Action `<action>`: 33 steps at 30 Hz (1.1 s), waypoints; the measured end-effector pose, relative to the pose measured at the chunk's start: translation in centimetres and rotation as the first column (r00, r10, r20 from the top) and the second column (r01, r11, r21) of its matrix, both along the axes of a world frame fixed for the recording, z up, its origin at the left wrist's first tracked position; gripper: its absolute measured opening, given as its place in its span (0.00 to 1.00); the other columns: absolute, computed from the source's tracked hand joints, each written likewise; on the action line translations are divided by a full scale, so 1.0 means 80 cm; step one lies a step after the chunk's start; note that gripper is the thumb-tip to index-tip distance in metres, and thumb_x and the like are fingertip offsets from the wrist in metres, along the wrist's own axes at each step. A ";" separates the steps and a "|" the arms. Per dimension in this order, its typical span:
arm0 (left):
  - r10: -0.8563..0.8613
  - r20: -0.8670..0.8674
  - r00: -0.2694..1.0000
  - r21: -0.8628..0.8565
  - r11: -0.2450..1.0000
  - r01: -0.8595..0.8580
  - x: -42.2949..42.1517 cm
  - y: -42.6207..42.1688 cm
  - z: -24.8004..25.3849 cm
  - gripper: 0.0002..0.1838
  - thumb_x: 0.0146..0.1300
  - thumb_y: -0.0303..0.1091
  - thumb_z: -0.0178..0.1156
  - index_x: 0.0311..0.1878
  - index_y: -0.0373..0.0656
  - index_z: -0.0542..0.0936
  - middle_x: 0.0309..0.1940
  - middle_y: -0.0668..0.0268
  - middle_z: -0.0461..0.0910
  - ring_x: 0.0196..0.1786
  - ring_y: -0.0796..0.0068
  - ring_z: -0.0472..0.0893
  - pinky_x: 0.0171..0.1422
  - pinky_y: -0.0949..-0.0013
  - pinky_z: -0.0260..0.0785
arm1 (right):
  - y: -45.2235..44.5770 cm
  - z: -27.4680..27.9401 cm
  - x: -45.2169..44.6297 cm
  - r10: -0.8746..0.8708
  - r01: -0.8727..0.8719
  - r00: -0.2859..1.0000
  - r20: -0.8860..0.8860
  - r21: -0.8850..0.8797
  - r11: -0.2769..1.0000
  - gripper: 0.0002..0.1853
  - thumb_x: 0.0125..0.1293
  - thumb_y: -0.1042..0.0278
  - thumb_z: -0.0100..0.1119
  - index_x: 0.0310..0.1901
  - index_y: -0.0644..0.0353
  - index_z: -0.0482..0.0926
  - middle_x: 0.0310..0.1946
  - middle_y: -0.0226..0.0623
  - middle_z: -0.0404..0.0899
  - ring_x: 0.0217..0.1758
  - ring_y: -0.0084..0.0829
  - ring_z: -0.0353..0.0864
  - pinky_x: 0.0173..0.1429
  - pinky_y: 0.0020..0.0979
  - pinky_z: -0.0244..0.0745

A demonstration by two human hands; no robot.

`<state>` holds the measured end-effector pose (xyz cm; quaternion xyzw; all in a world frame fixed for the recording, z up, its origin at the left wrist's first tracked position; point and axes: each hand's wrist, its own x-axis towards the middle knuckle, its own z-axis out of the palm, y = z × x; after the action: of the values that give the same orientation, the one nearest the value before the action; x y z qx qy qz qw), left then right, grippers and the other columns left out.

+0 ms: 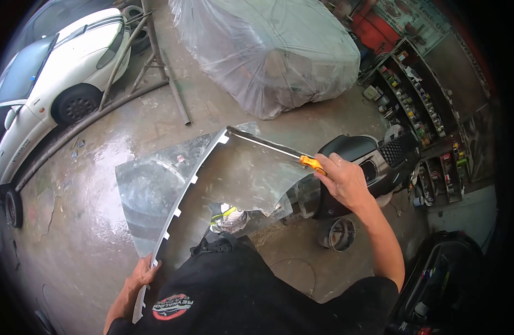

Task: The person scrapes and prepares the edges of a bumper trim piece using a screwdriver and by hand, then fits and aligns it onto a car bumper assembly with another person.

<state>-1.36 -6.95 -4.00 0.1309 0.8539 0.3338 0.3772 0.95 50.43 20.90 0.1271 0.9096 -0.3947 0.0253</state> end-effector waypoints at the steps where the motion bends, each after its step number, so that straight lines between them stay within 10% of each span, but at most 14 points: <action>1: 0.006 0.003 1.000 0.003 1.000 -0.006 0.000 0.002 0.001 0.24 0.66 0.50 0.55 0.47 0.33 0.77 0.26 0.47 0.78 0.31 0.51 0.77 0.42 0.53 0.69 | -0.004 0.000 0.000 -0.033 0.032 0.999 -0.014 -0.061 0.998 0.21 0.67 0.55 0.63 0.52 0.64 0.76 0.26 0.33 0.78 0.22 0.27 0.79 0.27 0.25 0.74; 4: 0.008 0.006 1.000 -0.013 1.000 -0.008 0.000 -0.001 -0.004 0.24 0.66 0.49 0.55 0.47 0.33 0.77 0.27 0.47 0.78 0.32 0.49 0.77 0.43 0.53 0.69 | -0.005 0.001 -0.004 -0.179 0.180 0.983 0.041 -0.419 0.890 0.25 0.68 0.51 0.62 0.55 0.66 0.75 0.25 0.32 0.77 0.21 0.27 0.80 0.26 0.26 0.76; 6: -0.004 0.004 1.000 -0.018 1.000 0.004 -0.002 -0.002 -0.006 0.24 0.65 0.49 0.55 0.48 0.33 0.77 0.28 0.46 0.78 0.33 0.48 0.77 0.44 0.53 0.70 | 0.004 0.016 -0.005 -0.281 0.364 0.928 0.246 -0.762 0.535 0.27 0.70 0.50 0.59 0.54 0.70 0.74 0.22 0.31 0.75 0.19 0.25 0.79 0.24 0.26 0.76; 10: -0.018 -0.003 1.000 -0.003 1.000 0.018 -0.004 0.001 0.002 0.24 0.65 0.49 0.55 0.48 0.34 0.77 0.29 0.45 0.79 0.34 0.46 0.78 0.45 0.53 0.70 | 0.010 0.004 0.001 -0.163 0.269 0.927 0.338 -0.296 0.917 0.25 0.70 0.47 0.59 0.42 0.69 0.79 0.16 0.30 0.72 0.14 0.25 0.75 0.20 0.24 0.72; 12: -0.022 0.015 1.000 -0.036 0.999 0.022 -0.005 -0.001 -0.001 0.23 0.65 0.48 0.55 0.48 0.34 0.77 0.29 0.45 0.79 0.34 0.46 0.78 0.45 0.52 0.70 | 0.005 -0.009 0.002 -0.089 0.091 0.995 -0.032 0.064 0.994 0.17 0.67 0.58 0.64 0.42 0.67 0.80 0.20 0.31 0.74 0.18 0.24 0.77 0.24 0.24 0.73; 14: -0.021 0.005 1.000 -0.039 0.999 0.022 -0.005 -0.001 -0.003 0.23 0.65 0.48 0.55 0.48 0.34 0.77 0.29 0.45 0.79 0.35 0.46 0.78 0.45 0.52 0.69 | 0.007 -0.024 0.000 0.312 0.004 0.878 -0.364 0.656 0.755 0.12 0.66 0.65 0.65 0.43 0.66 0.80 0.22 0.31 0.76 0.21 0.22 0.78 0.26 0.24 0.74; 15: -0.023 -0.010 1.000 -0.027 0.999 0.023 -0.004 -0.001 -0.002 0.23 0.65 0.48 0.55 0.48 0.34 0.77 0.29 0.45 0.78 0.35 0.45 0.78 0.45 0.52 0.69 | 0.005 -0.023 0.001 0.292 0.000 0.885 -0.362 0.629 0.778 0.13 0.62 0.70 0.68 0.44 0.67 0.79 0.24 0.31 0.75 0.23 0.21 0.78 0.28 0.24 0.75; 17: -0.024 -0.022 0.999 -0.026 0.999 0.024 -0.004 0.001 0.000 0.23 0.65 0.48 0.55 0.48 0.34 0.76 0.29 0.45 0.78 0.34 0.45 0.78 0.45 0.52 0.69 | -0.002 -0.017 0.002 -0.191 0.171 0.956 -0.221 -0.106 0.980 0.15 0.63 0.66 0.69 0.45 0.68 0.79 0.22 0.31 0.74 0.22 0.22 0.78 0.27 0.24 0.75; 19: -0.023 -0.011 1.000 -0.051 0.998 0.023 -0.005 0.002 0.003 0.23 0.65 0.48 0.55 0.48 0.34 0.76 0.29 0.45 0.78 0.34 0.45 0.78 0.44 0.52 0.69 | -0.001 -0.013 0.002 -0.430 0.390 0.900 0.069 -0.565 0.727 0.18 0.66 0.59 0.66 0.46 0.68 0.79 0.21 0.31 0.73 0.20 0.23 0.77 0.25 0.23 0.74; 23: -0.026 -0.020 0.999 -0.034 0.999 0.025 -0.006 0.003 0.006 0.23 0.65 0.48 0.55 0.48 0.34 0.76 0.29 0.45 0.78 0.34 0.44 0.78 0.44 0.52 0.70 | 0.031 -0.006 0.006 -0.338 0.503 0.856 0.391 -0.483 0.716 0.19 0.69 0.54 0.61 0.45 0.67 0.79 0.21 0.29 0.74 0.19 0.21 0.76 0.24 0.22 0.73; 29: -0.031 -0.006 1.000 -0.036 0.999 0.030 -0.007 0.004 0.009 0.23 0.66 0.48 0.54 0.48 0.34 0.76 0.30 0.44 0.79 0.35 0.44 0.79 0.44 0.52 0.70 | 0.008 -0.038 0.010 -0.219 0.177 0.949 -0.228 -0.189 0.966 0.13 0.68 0.65 0.60 0.46 0.67 0.80 0.26 0.30 0.74 0.23 0.23 0.79 0.27 0.23 0.73; 33: -0.020 -0.022 1.000 -0.037 0.999 0.020 -0.002 -0.004 0.003 0.22 0.66 0.48 0.54 0.47 0.35 0.76 0.30 0.44 0.79 0.34 0.46 0.78 0.44 0.53 0.70 | 0.020 -0.046 0.014 -0.158 0.080 0.959 -0.236 -0.307 0.948 0.18 0.71 0.62 0.59 0.55 0.66 0.75 0.27 0.33 0.74 0.25 0.25 0.80 0.28 0.24 0.77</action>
<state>-1.52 -7.26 -3.77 0.1362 0.8626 0.3128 0.3734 2.06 52.04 17.25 0.1247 0.8269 -0.5395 -0.0983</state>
